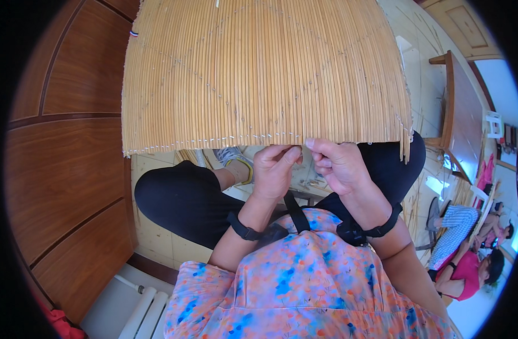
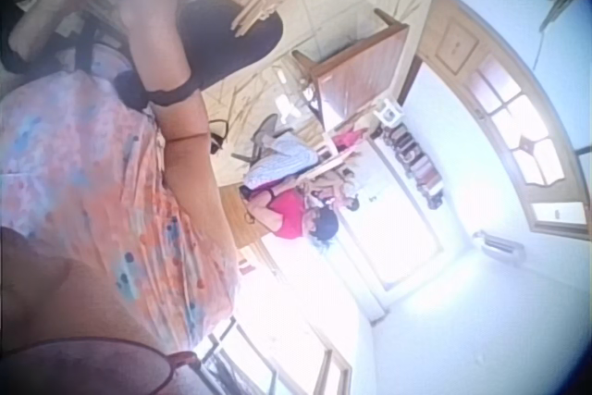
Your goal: The person weaves thin wooden rods or reeds together using a white cord and needle to construct a flexible mat.
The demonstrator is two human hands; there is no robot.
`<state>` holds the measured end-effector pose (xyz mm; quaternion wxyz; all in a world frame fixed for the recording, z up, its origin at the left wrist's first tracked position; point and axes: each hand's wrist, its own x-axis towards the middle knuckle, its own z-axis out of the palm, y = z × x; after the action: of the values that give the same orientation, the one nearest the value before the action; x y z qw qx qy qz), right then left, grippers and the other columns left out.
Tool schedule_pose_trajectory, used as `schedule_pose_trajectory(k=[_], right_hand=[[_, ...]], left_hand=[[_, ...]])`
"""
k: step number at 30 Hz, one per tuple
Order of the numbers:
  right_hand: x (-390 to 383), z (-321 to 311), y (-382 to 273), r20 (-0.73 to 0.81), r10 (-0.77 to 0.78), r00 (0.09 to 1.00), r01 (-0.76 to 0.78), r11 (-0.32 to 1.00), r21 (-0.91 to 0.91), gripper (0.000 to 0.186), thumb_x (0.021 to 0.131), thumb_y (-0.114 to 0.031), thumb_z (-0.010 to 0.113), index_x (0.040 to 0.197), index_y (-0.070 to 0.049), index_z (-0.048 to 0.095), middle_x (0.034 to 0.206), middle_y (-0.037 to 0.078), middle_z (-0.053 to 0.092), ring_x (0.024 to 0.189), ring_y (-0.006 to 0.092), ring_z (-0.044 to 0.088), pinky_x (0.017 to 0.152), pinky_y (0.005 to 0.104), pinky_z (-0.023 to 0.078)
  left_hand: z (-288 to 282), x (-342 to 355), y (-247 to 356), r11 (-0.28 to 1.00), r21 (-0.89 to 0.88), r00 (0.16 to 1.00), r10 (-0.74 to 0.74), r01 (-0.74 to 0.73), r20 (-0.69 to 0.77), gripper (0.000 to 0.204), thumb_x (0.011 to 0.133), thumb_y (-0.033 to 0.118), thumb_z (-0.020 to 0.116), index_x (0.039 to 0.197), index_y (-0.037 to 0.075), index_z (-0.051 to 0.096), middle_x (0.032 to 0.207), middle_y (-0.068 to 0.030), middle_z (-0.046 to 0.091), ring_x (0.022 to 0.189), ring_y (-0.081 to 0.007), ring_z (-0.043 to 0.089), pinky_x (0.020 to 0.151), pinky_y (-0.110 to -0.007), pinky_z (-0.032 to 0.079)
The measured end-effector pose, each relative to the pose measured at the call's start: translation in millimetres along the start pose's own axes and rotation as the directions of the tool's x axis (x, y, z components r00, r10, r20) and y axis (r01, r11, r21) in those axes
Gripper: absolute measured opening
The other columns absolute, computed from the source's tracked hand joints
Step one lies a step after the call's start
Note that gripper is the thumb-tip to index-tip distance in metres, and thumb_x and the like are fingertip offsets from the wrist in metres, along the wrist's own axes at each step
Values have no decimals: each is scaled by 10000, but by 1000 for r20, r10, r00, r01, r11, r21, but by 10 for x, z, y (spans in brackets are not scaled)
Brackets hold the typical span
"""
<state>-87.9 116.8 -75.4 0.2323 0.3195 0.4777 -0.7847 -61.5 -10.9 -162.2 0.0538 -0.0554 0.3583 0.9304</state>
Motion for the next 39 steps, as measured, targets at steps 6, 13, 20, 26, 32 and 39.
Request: schedule_pose_trajectory(k=[6, 13, 20, 26, 32, 39], right_hand=[[21, -33, 13, 23, 12, 1000, -12, 1000, -3, 148, 790, -72, 705, 709, -64, 581, 617, -9, 516, 458, 44, 378, 410, 185, 270], [39, -35, 34, 21, -2, 1000, 2, 1000, -11, 146, 790, -85, 710, 721, -70, 582, 614, -13, 513, 454, 41, 378, 405, 181, 275], [13, 7, 10, 16, -17, 1000, 17, 1000, -18, 172, 785, -99, 715, 693, -79, 571, 603, -19, 510, 450, 41, 378, 400, 184, 270], [-5, 19, -11, 19, -19, 1000, 20, 1000, -16, 175, 786, -105, 713, 691, -78, 568, 606, -22, 512, 448, 39, 373, 400, 186, 268], [21, -10, 13, 31, 2, 1000, -2, 1000, -11, 159, 788, -103, 712, 712, -79, 575, 617, -23, 520, 460, 37, 378, 413, 181, 278], [4, 27, 8, 23, -22, 1000, 22, 1000, -15, 148, 788, -97, 704, 722, -80, 572, 615, -23, 517, 457, 36, 377, 412, 181, 279]], left_hand=[[20, 20, 30, 998, -32, 998, -52, 51, -34, 118, 849, -21, 631, 963, -46, 651, 876, -80, 646, 738, -144, 586, 634, -280, 487], [1, 64, 6, 1000, 8, 999, -29, 29, -13, 129, 846, 65, 675, 959, 7, 650, 914, -56, 647, 735, -120, 543, 603, -273, 425], [-16, 89, 31, 1000, 22, 1000, -19, 19, -15, 151, 825, 24, 681, 973, 12, 652, 931, -61, 645, 769, -135, 558, 635, -278, 440], [-72, 117, 54, 998, 30, 999, -47, 46, 23, 167, 826, -4, 665, 992, 10, 653, 947, -65, 644, 790, -146, 568, 646, -291, 452], [-137, 132, 97, 996, 49, 994, -75, 71, 79, 173, 825, -12, 658, 997, 9, 660, 960, -69, 646, 803, -151, 575, 660, -294, 458], [-238, 134, 128, 987, 131, 987, -107, 91, 118, 189, 834, 40, 672, 1013, -17, 657, 956, -79, 646, 798, -155, 577, 665, -294, 463]])
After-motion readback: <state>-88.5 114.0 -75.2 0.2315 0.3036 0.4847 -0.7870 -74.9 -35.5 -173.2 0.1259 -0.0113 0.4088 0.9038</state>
